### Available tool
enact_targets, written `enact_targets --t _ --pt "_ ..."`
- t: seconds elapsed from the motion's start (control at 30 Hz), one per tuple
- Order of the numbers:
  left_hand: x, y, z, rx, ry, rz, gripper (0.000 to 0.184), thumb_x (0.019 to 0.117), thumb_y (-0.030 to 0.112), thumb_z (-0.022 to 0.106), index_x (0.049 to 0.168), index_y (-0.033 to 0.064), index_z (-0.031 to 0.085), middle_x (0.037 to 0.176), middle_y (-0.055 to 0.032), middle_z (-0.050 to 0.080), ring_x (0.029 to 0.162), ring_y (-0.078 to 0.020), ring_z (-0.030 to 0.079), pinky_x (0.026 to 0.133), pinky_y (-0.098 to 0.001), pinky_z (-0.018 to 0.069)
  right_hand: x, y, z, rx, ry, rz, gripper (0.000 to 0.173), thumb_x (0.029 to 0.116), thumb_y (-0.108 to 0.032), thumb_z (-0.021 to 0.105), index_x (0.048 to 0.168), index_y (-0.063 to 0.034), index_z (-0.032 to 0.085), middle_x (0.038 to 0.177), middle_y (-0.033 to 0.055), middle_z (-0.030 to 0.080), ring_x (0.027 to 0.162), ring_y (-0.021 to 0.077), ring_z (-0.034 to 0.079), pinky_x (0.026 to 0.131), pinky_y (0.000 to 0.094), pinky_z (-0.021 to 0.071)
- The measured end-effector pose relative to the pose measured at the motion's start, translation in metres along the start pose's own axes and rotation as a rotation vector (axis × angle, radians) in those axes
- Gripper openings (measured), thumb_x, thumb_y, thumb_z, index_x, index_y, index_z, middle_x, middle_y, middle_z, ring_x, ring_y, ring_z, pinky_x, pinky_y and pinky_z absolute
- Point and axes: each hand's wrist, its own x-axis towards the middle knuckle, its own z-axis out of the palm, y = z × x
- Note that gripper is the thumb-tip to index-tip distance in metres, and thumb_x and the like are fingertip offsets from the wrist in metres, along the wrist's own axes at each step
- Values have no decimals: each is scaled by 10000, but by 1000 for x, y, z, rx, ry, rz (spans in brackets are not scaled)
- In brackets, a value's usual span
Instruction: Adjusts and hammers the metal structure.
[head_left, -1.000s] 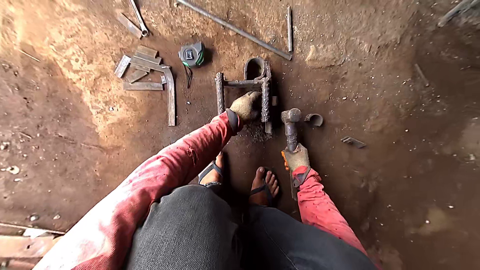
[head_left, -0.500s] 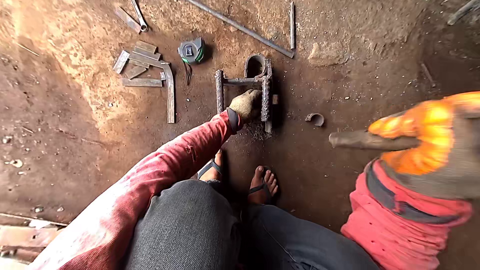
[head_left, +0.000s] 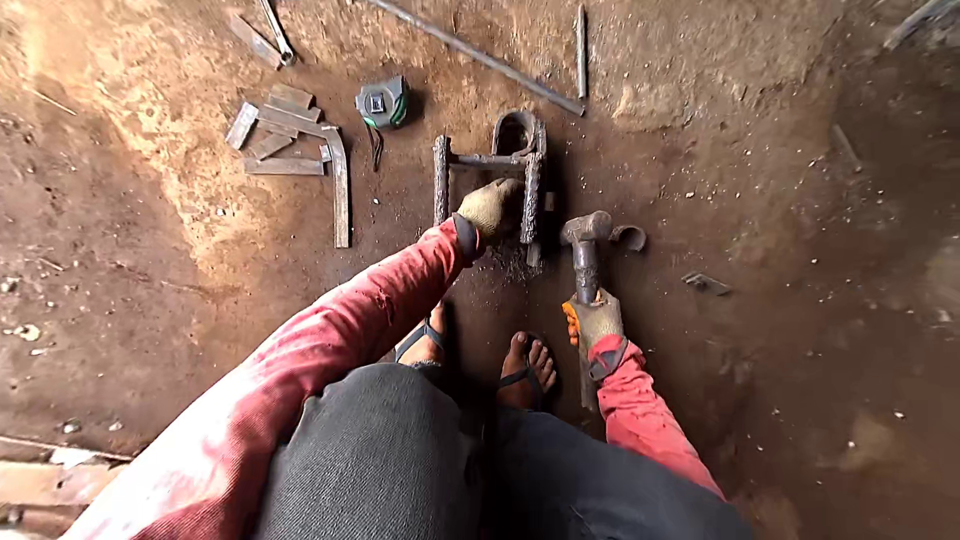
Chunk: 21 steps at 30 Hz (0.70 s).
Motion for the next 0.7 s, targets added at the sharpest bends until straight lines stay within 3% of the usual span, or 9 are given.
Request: enact_targets --t 0.13,0.3,0.4,0.47,0.53,0.57,0.63,0.7 --pt "4 -2 -2 12 26 37 460 903 251 717 1341 134 637 1315 -127 672 1171 -317 674 956 -609 540 -20 -11 -7 249 3 -174 223 917 -38 709 1092 32 590 618 71 591 416 148 555 379 306 512" --pt "1 1 0 35 66 29 387 940 282 668 1303 147 661 1289 -111 689 1139 -305 692 933 -604 551 -51 -60 -63 451 200 -855 237 851 -75 758 1043 -24 629 710 7 676 503 137 636 452 329 587" --pt "1 1 -1 44 67 26 369 944 278 659 1287 142 667 1281 -109 693 1133 -300 694 932 -592 556 -71 -99 -99 626 267 -1235 273 879 -64 761 1104 -56 606 816 29 706 615 191 688 537 387 630" --pt "3 1 -2 48 54 23 366 939 272 663 1281 143 667 1275 -103 691 1125 -294 694 920 -588 558 -71 -118 -107 725 334 -1362 189 926 -54 678 1084 -46 574 767 52 656 623 240 676 565 435 623" --pt "3 1 0 43 51 19 386 932 271 677 1296 146 665 1279 -106 691 1133 -293 693 927 -588 558 -63 -115 -86 711 428 -1296 181 947 -55 633 1109 -43 553 779 46 648 664 221 682 613 417 630" --pt "2 0 2 39 52 14 387 933 270 680 1299 144 665 1284 -109 690 1144 -294 689 934 -588 556 -55 -99 -66 615 464 -1159 215 939 -52 656 1128 -19 560 816 49 663 718 185 686 659 378 624" --pt "1 0 1 44 45 -3 396 944 274 672 1319 149 657 1305 -111 682 1169 -301 679 940 -594 553 -36 -62 -26 180 383 -653 341 912 -72 702 1190 86 586 850 96 669 748 130 653 734 337 589" --pt "-1 4 3 28 48 -18 430 929 276 690 1338 150 648 1320 -118 673 1185 -311 668 961 -601 543 -4 -43 -7 -127 79 -169 343 940 -144 677 1214 36 577 781 107 658 584 163 639 568 369 585"
